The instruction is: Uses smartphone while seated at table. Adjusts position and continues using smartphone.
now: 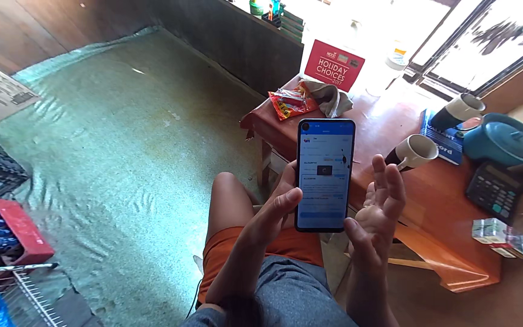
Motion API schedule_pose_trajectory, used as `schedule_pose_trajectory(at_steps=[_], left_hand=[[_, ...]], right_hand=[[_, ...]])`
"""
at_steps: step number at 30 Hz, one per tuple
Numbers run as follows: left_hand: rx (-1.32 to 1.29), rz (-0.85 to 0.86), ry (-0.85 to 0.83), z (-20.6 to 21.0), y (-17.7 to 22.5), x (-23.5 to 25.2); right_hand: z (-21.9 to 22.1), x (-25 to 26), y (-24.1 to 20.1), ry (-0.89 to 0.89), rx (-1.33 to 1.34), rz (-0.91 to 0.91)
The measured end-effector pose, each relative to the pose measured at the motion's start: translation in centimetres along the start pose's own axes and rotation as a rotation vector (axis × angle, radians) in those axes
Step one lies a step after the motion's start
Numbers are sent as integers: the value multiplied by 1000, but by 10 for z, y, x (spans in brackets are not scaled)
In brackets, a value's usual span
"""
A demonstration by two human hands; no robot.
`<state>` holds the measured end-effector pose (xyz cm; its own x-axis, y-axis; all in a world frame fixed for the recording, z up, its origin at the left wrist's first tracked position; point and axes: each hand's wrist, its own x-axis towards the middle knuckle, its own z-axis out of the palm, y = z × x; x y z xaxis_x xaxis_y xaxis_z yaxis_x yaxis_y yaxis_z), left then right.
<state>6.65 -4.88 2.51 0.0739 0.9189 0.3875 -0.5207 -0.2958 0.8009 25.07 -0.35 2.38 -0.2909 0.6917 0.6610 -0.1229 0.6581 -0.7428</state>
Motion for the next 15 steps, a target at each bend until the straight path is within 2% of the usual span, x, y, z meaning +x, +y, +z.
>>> schedule_pose_trajectory(at_steps=[15], left_hand=[[8, -20, 7, 1, 1, 1]], right_hand=[[-1, 1, -1, -5, 12, -13]])
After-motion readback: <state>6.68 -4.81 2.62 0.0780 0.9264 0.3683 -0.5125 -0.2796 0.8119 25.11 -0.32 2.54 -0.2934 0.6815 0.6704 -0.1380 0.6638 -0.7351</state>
